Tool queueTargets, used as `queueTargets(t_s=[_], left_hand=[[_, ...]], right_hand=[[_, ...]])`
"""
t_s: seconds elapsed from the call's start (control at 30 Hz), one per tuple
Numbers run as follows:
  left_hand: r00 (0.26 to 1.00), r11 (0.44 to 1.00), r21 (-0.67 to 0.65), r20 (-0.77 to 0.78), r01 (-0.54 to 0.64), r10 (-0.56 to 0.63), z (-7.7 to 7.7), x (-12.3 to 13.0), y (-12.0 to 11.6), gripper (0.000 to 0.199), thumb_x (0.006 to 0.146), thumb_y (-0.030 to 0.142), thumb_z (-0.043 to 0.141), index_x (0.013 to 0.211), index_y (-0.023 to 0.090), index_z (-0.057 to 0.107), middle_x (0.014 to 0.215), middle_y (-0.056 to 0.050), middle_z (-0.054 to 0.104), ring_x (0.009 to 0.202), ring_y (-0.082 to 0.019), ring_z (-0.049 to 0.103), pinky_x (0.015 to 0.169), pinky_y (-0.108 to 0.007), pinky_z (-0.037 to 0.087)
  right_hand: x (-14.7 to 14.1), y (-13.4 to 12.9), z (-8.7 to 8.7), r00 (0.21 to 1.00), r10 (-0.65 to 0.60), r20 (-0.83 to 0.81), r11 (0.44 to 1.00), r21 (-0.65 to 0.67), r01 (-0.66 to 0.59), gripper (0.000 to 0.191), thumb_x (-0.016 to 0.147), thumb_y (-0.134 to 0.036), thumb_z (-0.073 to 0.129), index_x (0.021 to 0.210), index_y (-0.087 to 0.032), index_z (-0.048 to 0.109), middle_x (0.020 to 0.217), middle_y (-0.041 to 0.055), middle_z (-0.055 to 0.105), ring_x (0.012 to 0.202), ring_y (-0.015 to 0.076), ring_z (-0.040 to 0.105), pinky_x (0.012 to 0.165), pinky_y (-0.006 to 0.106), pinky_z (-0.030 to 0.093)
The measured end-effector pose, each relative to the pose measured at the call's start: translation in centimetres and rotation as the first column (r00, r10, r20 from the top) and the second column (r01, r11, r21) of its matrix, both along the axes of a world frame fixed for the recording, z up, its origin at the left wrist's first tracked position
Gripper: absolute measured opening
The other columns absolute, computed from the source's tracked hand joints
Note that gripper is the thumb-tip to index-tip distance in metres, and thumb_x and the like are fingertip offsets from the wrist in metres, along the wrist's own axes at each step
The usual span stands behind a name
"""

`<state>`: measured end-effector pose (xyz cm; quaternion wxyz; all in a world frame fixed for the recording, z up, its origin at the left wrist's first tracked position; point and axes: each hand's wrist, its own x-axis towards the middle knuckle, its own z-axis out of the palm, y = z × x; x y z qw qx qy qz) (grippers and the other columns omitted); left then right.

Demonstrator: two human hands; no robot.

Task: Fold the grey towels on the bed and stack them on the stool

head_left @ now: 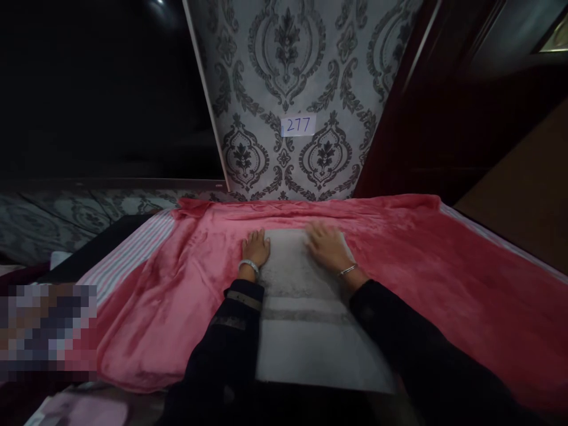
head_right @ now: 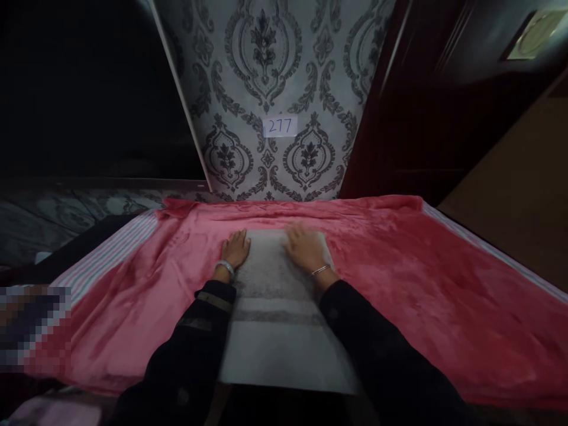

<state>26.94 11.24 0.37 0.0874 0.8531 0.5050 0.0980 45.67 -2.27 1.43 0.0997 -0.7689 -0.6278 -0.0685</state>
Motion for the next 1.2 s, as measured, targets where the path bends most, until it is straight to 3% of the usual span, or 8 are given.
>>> queueTargets(t_s=[0.07, 0.13, 0.57, 0.63, 0.7, 0.83, 0.93, 1.2], left_hand=[[1.0, 1.0, -0.004, 0.002, 0.003, -0.003, 0.0, -0.1, 0.0, 0.059, 0.099, 0.035, 0.026, 0.154, 0.015, 0.033, 0.159, -0.014, 0.037, 0.149, -0.026, 0.03, 0.12, -0.052, 0.024], [1.0, 1.0, -0.01, 0.005, -0.003, 0.003, 0.0, -0.1, 0.0, 0.059, 0.099, 0.035, 0.026, 0.154, 0.015, 0.033, 0.159, -0.014, 0.036, 0.149, -0.027, 0.03, 0.12, -0.053, 0.024], [0.999, 0.999, 0.015, 0.004, -0.035, 0.035, 1.1, 0.1, -0.7, 0.06, 0.099, 0.037, 0.031, 0.153, 0.012, 0.035, 0.161, -0.017, 0.031, 0.15, -0.032, 0.027, 0.118, -0.06, 0.026], [0.997, 0.991, 0.136, 0.068, 0.01, -0.02, 1.8, 0.5, -1.3, 0.06, 0.098, 0.037, 0.035, 0.152, 0.012, 0.036, 0.162, -0.017, 0.029, 0.151, -0.034, 0.022, 0.118, -0.062, 0.024], [0.971, 0.953, 0.232, 0.094, 0.194, -0.22, 2.2, 1.1, -2.1, 0.06, 0.098, 0.036, 0.036, 0.155, 0.015, 0.031, 0.163, -0.014, 0.027, 0.153, -0.029, 0.016, 0.121, -0.059, 0.018], [0.84, 0.833, 0.118, -0.016, 0.541, -0.543, 1.7, 2.5, -3.1, 0.059, 0.1, 0.038, 0.033, 0.156, 0.019, 0.029, 0.163, -0.009, 0.029, 0.153, -0.023, 0.02, 0.124, -0.053, 0.016], [0.866, 0.865, 0.046, -0.067, 0.499, -0.496, 0.8, 2.9, -3.1, 0.057, 0.1, 0.036, 0.032, 0.154, 0.017, 0.033, 0.162, -0.009, 0.032, 0.152, -0.023, 0.022, 0.124, -0.054, 0.015], [0.958, 0.964, 0.043, -0.136, 0.262, -0.254, 0.9, 2.4, -2.1, 0.068, 0.099, 0.051, 0.032, 0.154, 0.012, 0.033, 0.163, -0.015, 0.027, 0.152, -0.027, 0.021, 0.123, -0.053, 0.016]], right_hand=[[-2.2, 0.8, 0.1, 0.956, 0.292, 0.015, 0.954, -0.073, -0.29, 0.055, 0.103, -0.046, 0.032, 0.154, -0.028, 0.036, 0.161, 0.0061, 0.033, 0.15, 0.0246, 0.024, 0.119, 0.05, 0.022], [-3.0, 1.9, -0.3, 0.923, 0.385, -0.023, 0.913, -0.133, -0.385, 0.056, 0.103, -0.049, 0.032, 0.155, -0.031, 0.034, 0.162, 0.0033, 0.032, 0.15, 0.0222, 0.025, 0.119, 0.046, 0.023], [4.7, 6.0, -1.8, 0.963, -0.194, -0.187, 0.969, -0.19, 0.158, 0.055, 0.102, -0.036, 0.023, 0.152, -0.024, 0.042, 0.162, 0.0043, 0.031, 0.149, 0.0275, 0.026, 0.118, 0.051, 0.026], [4.9, 5.8, -1.9, 0.963, -0.186, -0.196, 0.981, -0.101, 0.169, 0.054, 0.101, -0.034, 0.025, 0.15, -0.022, 0.045, 0.16, 0.0062, 0.036, 0.148, 0.0282, 0.028, 0.117, 0.054, 0.027], [4.6, 5.6, -1.7, 0.971, -0.113, -0.212, 0.991, 0.049, 0.126, 0.052, 0.1, -0.032, 0.028, 0.147, -0.021, 0.049, 0.157, 0.0067, 0.04, 0.149, 0.0277, 0.026, 0.118, 0.055, 0.026], [2.3, 5.5, -1.4, 0.957, 0.222, -0.185, 0.968, 0.156, -0.195, 0.052, 0.098, -0.027, 0.031, 0.147, -0.02, 0.05, 0.152, 0.0069, 0.048, 0.145, 0.0217, 0.035, 0.119, 0.045, 0.028], [1.0, 5.5, -1.5, 0.951, 0.253, -0.178, 0.965, -0.026, -0.262, 0.055, 0.1, -0.034, 0.032, 0.153, -0.021, 0.04, 0.156, 0.0068, 0.042, 0.145, 0.0236, 0.034, 0.12, 0.048, 0.026], [4.2, 5.4, -1.4, 0.978, -0.133, -0.16, 0.972, -0.216, 0.097, 0.059, 0.101, -0.05, 0.023, 0.154, -0.027, 0.038, 0.163, 0.004, 0.028, 0.151, 0.0287, 0.021, 0.119, 0.055, 0.021]])
